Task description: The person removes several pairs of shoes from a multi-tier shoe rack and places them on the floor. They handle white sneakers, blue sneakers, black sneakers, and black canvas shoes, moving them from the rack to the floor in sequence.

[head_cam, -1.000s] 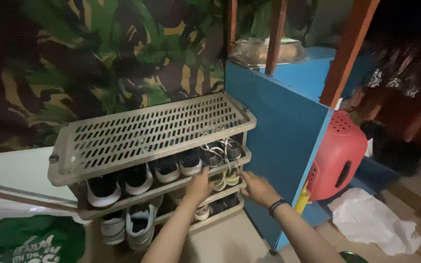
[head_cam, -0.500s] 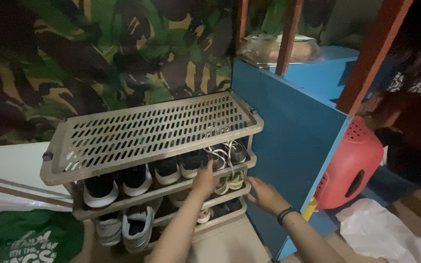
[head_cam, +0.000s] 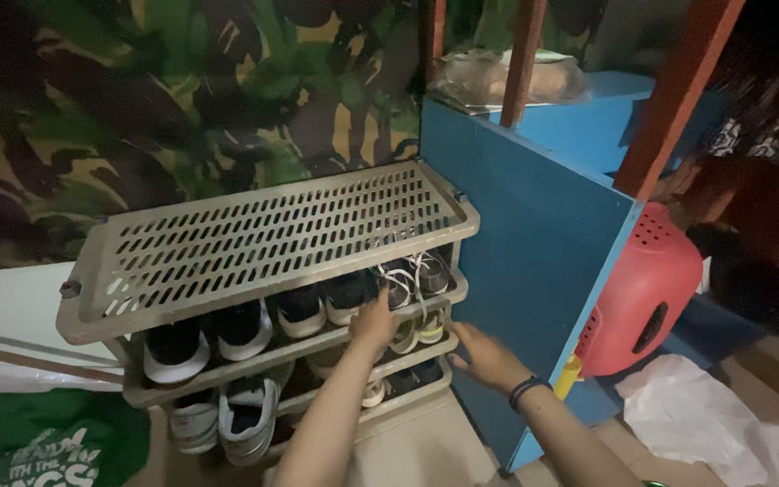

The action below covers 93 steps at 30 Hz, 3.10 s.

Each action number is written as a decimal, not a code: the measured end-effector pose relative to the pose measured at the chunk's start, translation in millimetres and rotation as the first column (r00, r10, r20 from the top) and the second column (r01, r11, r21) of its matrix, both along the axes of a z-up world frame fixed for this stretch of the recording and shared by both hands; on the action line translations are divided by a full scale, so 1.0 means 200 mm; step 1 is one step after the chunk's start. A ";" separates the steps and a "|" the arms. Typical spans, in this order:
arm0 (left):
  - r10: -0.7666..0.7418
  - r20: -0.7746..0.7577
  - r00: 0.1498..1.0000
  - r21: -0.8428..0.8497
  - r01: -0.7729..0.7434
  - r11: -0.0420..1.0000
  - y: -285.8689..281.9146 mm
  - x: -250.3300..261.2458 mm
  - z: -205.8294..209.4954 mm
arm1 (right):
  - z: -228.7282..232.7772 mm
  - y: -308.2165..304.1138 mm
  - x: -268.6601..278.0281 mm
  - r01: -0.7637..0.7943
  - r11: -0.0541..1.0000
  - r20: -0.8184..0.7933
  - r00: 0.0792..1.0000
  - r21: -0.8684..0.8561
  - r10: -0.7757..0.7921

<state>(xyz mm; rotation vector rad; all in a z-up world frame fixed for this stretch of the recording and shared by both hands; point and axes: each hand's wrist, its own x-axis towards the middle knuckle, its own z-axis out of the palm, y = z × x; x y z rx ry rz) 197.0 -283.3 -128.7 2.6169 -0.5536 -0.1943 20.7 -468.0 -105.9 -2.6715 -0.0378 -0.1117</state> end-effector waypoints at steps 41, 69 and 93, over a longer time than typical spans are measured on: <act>0.080 0.146 0.986 -0.208 -0.049 0.977 -0.04 0.09 -0.05 | -0.12 -0.08 -0.04 0.102 0.995 -0.164 0.981 -0.011 -0.102; 0.095 -0.237 0.967 -0.590 -0.221 0.777 0.22 -0.29 -0.13 | -0.11 0.03 -0.07 0.039 0.998 -0.141 0.989 -0.053 -0.047; -0.072 0.139 0.988 -0.468 0.130 0.874 0.97 -0.39 -0.18 | -0.25 0.07 0.15 0.065 0.976 -0.024 0.997 -0.209 -0.072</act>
